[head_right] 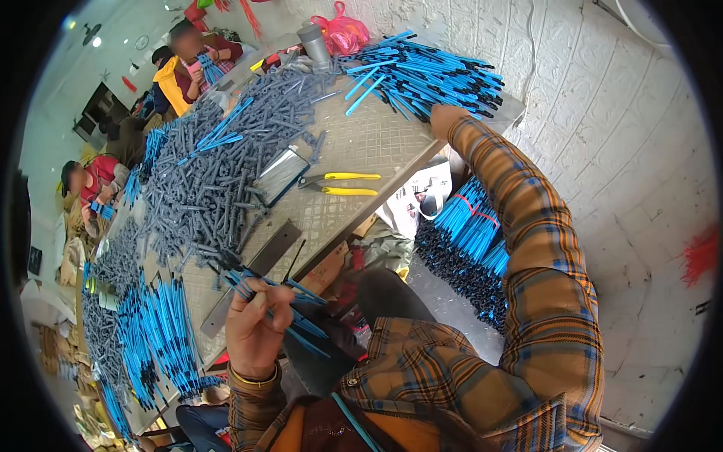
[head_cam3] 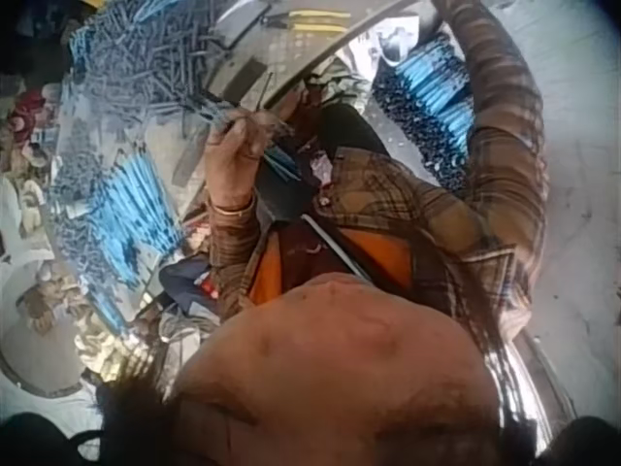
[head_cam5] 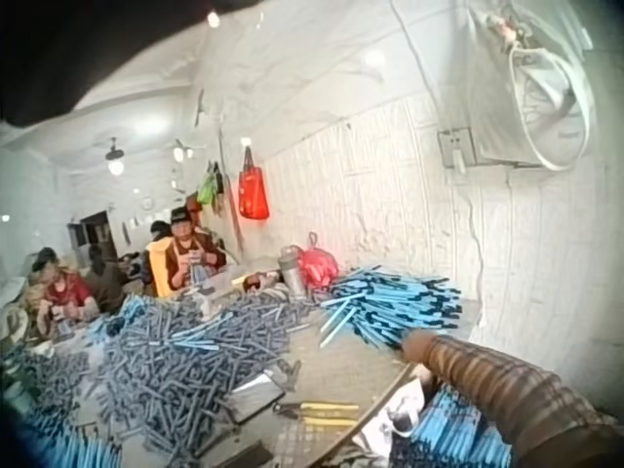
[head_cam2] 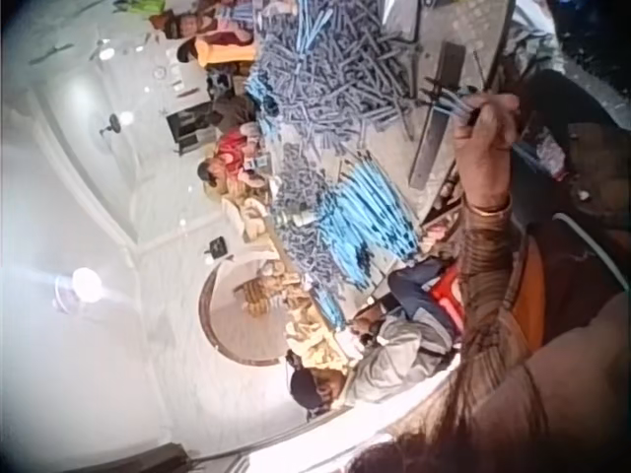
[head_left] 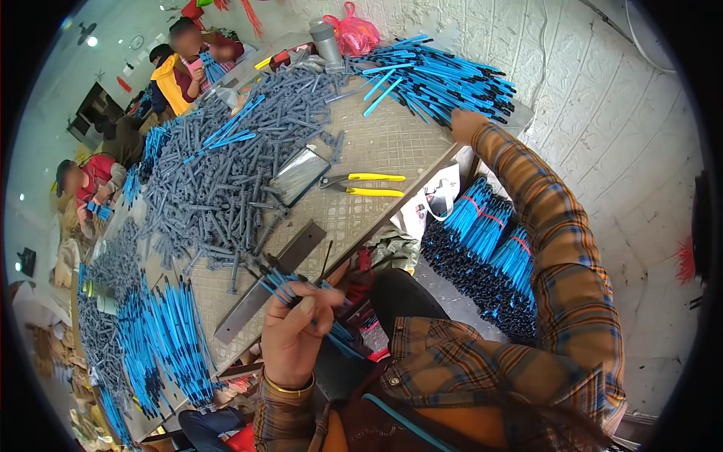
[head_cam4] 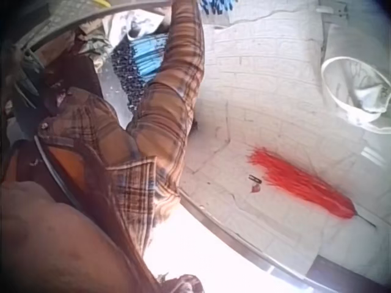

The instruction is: The person assembles umbrella components by aligning plastic ribs on a metal jig, attaching them onto a plastic hub, trimming the wire with pliers, and fitting additional ribs onto the jig by hand.

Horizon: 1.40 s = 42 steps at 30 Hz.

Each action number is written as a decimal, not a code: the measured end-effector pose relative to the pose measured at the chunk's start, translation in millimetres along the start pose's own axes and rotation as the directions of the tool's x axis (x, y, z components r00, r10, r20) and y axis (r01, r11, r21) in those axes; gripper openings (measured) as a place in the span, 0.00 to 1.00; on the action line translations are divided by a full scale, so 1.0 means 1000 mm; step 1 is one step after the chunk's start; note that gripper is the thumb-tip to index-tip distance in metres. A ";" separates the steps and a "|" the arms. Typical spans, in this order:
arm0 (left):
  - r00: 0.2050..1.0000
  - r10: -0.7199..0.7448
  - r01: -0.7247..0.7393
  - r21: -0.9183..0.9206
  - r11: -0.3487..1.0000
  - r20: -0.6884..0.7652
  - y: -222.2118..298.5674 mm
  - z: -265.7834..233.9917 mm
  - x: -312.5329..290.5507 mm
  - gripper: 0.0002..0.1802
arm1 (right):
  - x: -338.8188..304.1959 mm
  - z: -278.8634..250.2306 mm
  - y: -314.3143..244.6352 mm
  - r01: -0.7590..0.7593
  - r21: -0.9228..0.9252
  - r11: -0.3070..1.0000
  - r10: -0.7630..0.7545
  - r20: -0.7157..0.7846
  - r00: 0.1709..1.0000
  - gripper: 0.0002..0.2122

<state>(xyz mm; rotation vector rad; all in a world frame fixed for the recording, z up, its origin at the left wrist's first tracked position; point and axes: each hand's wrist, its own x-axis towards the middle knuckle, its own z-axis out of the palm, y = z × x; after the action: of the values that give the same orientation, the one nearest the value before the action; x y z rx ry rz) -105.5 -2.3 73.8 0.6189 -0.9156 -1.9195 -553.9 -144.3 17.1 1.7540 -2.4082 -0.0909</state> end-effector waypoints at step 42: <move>0.924 0.174 -0.107 -0.207 0.973 0.340 0.000 0.012 0.004 0.11 | -0.041 0.028 0.049 0.001 -0.254 0.967 -0.105 -0.396 0.912 0.09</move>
<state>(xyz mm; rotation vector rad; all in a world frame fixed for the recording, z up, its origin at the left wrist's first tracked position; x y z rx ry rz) -116.2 -1.9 80.8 0.0884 -0.9610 -1.9899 -592.7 -91.4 -7.2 1.5446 -1.9584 -0.0281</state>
